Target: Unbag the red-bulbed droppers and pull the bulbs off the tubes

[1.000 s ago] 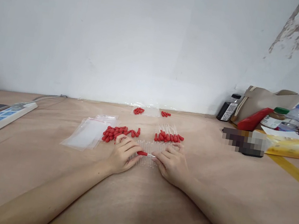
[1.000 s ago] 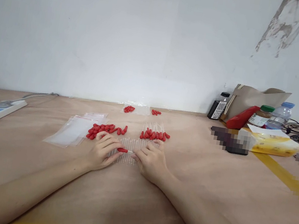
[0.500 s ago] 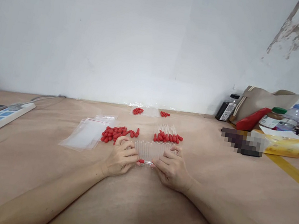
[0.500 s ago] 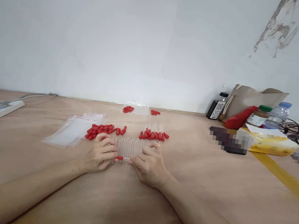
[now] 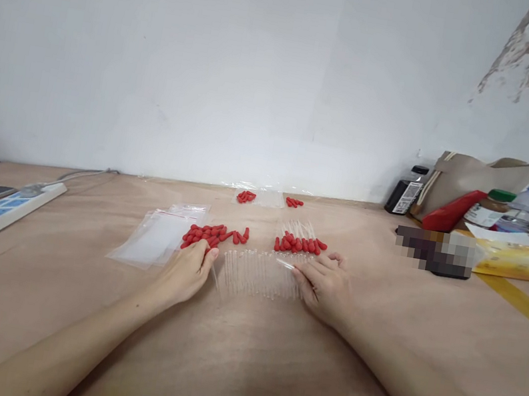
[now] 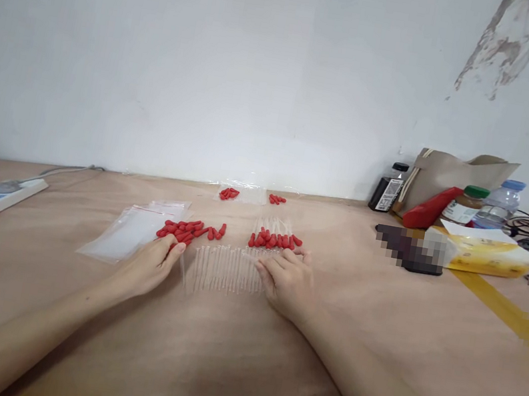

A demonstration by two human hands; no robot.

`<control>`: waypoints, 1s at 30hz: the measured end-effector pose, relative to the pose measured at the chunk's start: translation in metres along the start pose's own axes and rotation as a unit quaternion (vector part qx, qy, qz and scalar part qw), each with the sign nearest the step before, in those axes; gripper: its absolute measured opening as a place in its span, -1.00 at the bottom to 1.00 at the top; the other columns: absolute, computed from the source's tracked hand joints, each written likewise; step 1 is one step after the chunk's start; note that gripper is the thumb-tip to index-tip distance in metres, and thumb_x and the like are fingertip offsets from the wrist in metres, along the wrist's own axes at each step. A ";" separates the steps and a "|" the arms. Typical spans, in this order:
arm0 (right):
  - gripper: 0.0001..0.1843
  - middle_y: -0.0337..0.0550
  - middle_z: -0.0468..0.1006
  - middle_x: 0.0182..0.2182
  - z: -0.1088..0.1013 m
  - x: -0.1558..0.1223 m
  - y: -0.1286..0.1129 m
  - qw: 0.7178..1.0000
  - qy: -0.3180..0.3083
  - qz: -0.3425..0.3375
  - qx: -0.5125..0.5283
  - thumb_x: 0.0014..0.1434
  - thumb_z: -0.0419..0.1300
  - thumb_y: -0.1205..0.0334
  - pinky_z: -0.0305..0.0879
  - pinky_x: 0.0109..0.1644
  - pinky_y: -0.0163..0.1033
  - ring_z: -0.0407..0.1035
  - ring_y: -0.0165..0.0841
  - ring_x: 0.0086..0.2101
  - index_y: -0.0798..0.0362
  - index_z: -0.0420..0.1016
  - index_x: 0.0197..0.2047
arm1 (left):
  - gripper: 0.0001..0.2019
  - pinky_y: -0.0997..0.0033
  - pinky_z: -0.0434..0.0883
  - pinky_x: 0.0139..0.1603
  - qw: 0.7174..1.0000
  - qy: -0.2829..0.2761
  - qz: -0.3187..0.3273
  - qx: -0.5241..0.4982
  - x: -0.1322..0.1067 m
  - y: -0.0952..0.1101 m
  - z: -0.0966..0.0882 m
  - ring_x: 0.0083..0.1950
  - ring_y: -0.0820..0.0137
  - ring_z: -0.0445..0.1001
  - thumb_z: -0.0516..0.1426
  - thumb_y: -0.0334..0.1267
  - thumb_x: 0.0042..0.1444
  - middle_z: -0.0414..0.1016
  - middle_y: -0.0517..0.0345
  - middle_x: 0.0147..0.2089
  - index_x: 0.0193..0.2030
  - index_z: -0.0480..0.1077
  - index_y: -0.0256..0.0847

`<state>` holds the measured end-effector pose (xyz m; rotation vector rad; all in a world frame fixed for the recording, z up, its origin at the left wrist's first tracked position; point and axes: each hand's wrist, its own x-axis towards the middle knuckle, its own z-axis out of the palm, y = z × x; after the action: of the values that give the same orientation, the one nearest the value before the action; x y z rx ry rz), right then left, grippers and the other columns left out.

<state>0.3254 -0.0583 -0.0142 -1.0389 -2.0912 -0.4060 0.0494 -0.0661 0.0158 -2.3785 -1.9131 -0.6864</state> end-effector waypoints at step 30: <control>-0.52 -0.14 0.46 -0.41 0.004 0.010 -0.017 0.990 -0.136 -0.013 0.017 0.03 0.04 -0.19 -0.04 -0.18 -0.16 0.25 -0.33 -0.33 0.02 0.46 -0.22 | -0.79 0.43 0.20 -0.46 0.990 -0.023 -0.009 -0.139 0.008 0.011 0.022 -0.49 0.42 0.32 0.02 -0.18 0.02 0.31 0.24 -0.51 -0.52 0.07 -0.17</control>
<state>0.3064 -0.0613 -0.0089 -1.0990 -2.3454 -0.2512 0.0679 -0.0550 0.0020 -2.5567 -1.9752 -0.9660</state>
